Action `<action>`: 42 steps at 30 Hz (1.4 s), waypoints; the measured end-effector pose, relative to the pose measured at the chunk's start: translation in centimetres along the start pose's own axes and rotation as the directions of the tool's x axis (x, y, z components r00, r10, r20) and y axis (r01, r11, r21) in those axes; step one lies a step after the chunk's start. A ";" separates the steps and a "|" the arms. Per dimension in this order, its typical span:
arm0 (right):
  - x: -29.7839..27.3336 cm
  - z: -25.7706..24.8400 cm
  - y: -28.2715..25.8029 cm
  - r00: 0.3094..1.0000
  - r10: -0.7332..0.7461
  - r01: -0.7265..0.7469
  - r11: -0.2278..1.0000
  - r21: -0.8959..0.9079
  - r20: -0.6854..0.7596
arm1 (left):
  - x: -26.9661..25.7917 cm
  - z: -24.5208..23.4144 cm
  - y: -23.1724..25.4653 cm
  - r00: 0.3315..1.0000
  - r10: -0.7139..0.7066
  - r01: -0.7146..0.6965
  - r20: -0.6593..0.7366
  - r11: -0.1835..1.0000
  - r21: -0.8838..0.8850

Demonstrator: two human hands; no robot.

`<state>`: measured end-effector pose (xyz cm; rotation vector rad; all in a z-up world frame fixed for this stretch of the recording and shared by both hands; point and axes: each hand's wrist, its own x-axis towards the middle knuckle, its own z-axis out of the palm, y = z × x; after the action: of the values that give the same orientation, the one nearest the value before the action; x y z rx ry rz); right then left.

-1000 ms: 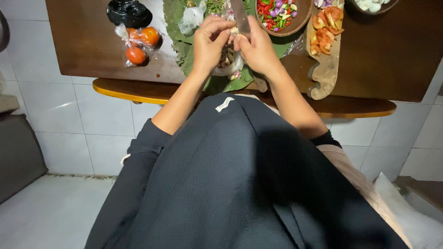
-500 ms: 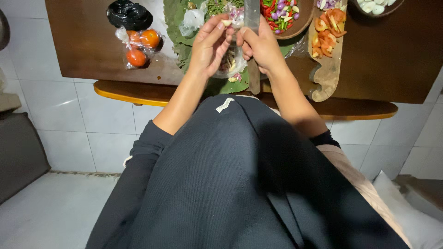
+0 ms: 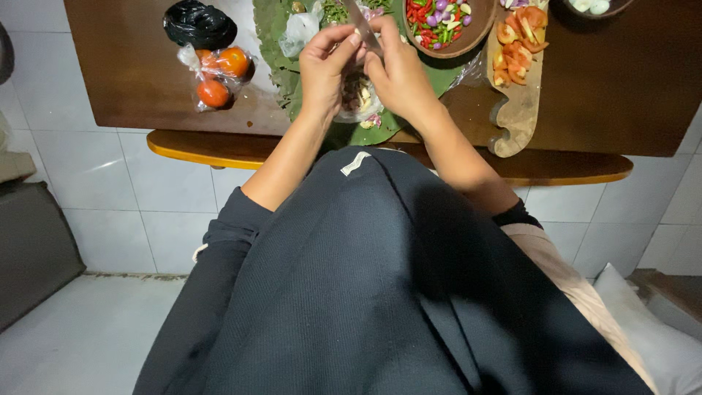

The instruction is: The person peels and trims shallots and garlic cloves using a knife and by hand.

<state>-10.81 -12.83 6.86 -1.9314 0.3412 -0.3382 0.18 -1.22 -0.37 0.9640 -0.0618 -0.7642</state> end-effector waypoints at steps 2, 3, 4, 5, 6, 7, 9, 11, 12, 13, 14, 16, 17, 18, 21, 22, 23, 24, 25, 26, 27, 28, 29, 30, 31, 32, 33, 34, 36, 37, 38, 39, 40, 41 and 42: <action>0.0 -0.1 -0.4 1.000 -0.024 0.024 1.000 -0.009 -0.001 | 0.0 0.3 0.0 1.000 0.023 -0.023 -0.002 0.999 0.047; 0.0 -0.1 -0.4 0.999 -0.044 0.044 0.999 -0.018 -0.002 | -0.1 0.3 0.0 0.999 0.043 -0.042 -0.005 0.995 0.093; -0.1 -0.1 -0.5 0.999 -0.044 0.044 0.999 -0.017 0.000 | -0.2 0.2 0.1 0.999 0.043 -0.043 -0.008 0.995 0.094; -0.3 -0.1 -0.5 1.000 -0.029 0.029 1.000 -0.008 0.003 | -0.2 0.2 0.3 0.999 0.032 -0.033 0.008 0.995 0.089; -0.4 -0.2 -0.4 1.000 -0.015 0.014 1.000 0.002 0.006 | -0.3 0.2 0.4 1.000 0.021 -0.023 0.024 0.996 0.085; -0.4 -0.2 -0.4 1.000 -0.014 0.014 1.000 0.001 0.004 | -0.4 0.3 0.5 0.999 0.020 -0.022 0.026 0.996 0.084; -0.4 -0.2 -0.2 1.000 0.011 -0.011 1.000 0.004 0.008 | -0.6 0.5 0.8 0.998 0.039 -0.043 0.041 0.994 0.102; -0.4 -0.1 -0.1 1.000 0.015 -0.015 0.998 0.056 0.011 | -0.8 0.8 1.1 0.999 0.021 -0.024 0.034 0.996 0.088; -0.4 -0.1 -0.1 1.000 0.019 -0.020 0.994 0.105 0.015 | -0.9 0.9 1.2 1.000 0.002 -0.004 0.028 0.997 0.074; -0.5 -0.1 -0.1 1.000 0.018 -0.019 0.994 0.106 0.015 | -1.0 0.9 1.3 1.000 0.003 -0.005 0.028 0.997 0.074; -0.6 0.0 -0.2 1.000 0.006 -0.007 0.996 0.093 0.009 | -1.0 0.9 1.4 1.000 0.003 -0.005 0.031 0.998 0.068; -0.8 -0.1 -0.4 1.000 -0.006 0.005 0.997 0.080 0.001 | -1.1 0.9 1.4 0.999 0.002 -0.004 0.037 0.998 0.062; -0.8 -0.2 -0.4 1.000 0.004 -0.005 1.000 0.030 0.009 | -1.1 0.8 1.3 0.998 0.025 -0.029 0.059 0.997 0.075; -0.8 -0.3 -0.5 1.000 0.014 -0.014 1.000 -0.020 0.017 | -1.1 0.8 1.3 0.996 0.047 -0.054 0.082 0.995 0.088; -0.8 0.0 -0.3 0.996 0.081 -0.079 0.996 -0.039 0.044 | -1.0 0.8 1.0 0.985 0.138 -0.152 0.103 0.978 0.142; -0.9 0.1 -0.2 0.996 0.081 -0.080 0.996 -0.039 0.045 | -1.0 0.8 1.0 0.985 0.138 -0.152 0.101 0.978 0.142; -0.9 0.2 0.1 0.999 0.042 -0.042 0.999 0.012 0.028 | -1.0 0.8 1.1 0.985 0.139 -0.153 0.100 0.978 0.142; -0.9 0.3 0.4 1.000 0.003 -0.004 0.998 0.063 0.010 | -0.9 0.9 1.1 0.985 0.141 -0.154 0.099 0.978 0.141; -0.8 0.3 0.6 1.000 0.002 -0.003 0.998 0.064 0.012 | -1.0 0.8 1.3 0.985 0.142 -0.155 0.098 0.978 0.142; -0.7 0.2 0.9 1.000 -0.006 0.007 0.996 0.094 -0.009 | -1.0 0.8 1.5 0.989 0.113 -0.124 0.090 0.984 0.125; -0.7 0.2 1.1 0.999 -0.011 0.014 0.992 0.124 -0.031 | -1.0 0.9 1.6 0.993 0.082 -0.091 0.083 0.990 0.107; -0.7 0.2 1.3 0.999 -0.010 0.013 0.992 0.124 -0.031 | -1.0 0.9 1.7 0.993 0.081 -0.090 0.083 0.990 0.107; -0.6 0.1 1.3 1.000 -0.012 0.014 0.989 0.144 -0.015 | -1.0 0.8 1.8 0.995 0.051 -0.059 0.084 0.994 0.095; -0.6 0.0 1.3 1.000 -0.015 0.014 0.986 0.164 0.001 | -0.9 0.7 1.8 0.996 0.020 -0.028 0.085 0.996 0.083; -0.7 0.0 1.2 1.000 -0.014 0.014 0.986 0.164 0.000 | -0.9 0.6 1.7 0.996 0.019 -0.027 0.086 0.996 0.083; -0.7 0.0 1.0 1.000 -0.019 0.019 0.980 0.199 -0.001 | -0.8 0.5 1.6 0.995 0.012 -0.020 0.101 0.997 0.076; -0.7 0.0 0.8 1.000 -0.025 0.024 0.972 0.234 0.001 | -0.8 0.3 1.5 0.993 0.007 -0.015 0.114 0.998 0.069; -0.6 0.0 0.5 1.000 -0.025 0.024 0.972 0.234 0.001 | -0.6 0.2 1.4 0.993 0.008 -0.016 0.114 0.997 0.069; -0.7 -0.2 0.1 0.995 0.050 -0.069 0.969 0.236 0.086 | -0.6 -0.2 1.1 0.991 0.016 -0.021 0.134 0.999 0.041; -0.8 -0.1 -0.2 0.995 0.051 -0.069 0.969 0.236 0.085 | -0.6 -0.2 1.0 0.991 0.014 -0.020 0.135 0.999 0.041; -0.9 0.0 -0.4 0.996 0.044 -0.061 0.970 0.236 0.078 | -0.6 -0.3 1.0 0.990 0.022 -0.027 0.138 0.999 0.037; -0.9 0.0 -0.5 0.997 0.035 -0.051 0.970 0.237 0.072 | -0.6 -0.4 1.1 0.990 0.030 -0.035 0.141 0.999 0.035; -0.9 0.0 -0.6 0.997 0.035 -0.051 0.970 0.236 0.071 | -0.6 -0.3 1.0 0.989 0.030 -0.036 0.142 0.999 0.035; -0.9 0.0 -0.7 0.997 0.038 -0.049 0.983 0.177 0.066 | -0.7 -0.2 1.0 0.991 0.040 -0.046 0.125 0.998 0.046; -0.9 0.0 -0.7 0.997 0.041 -0.048 0.992 0.117 0.061 | -0.8 -0.1 1.1 0.993 0.050 -0.056 0.108 0.997 0.058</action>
<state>-11.59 -12.17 7.44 -1.8110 0.3185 -0.2662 0.28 -0.32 0.61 0.9751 -0.2040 -0.7679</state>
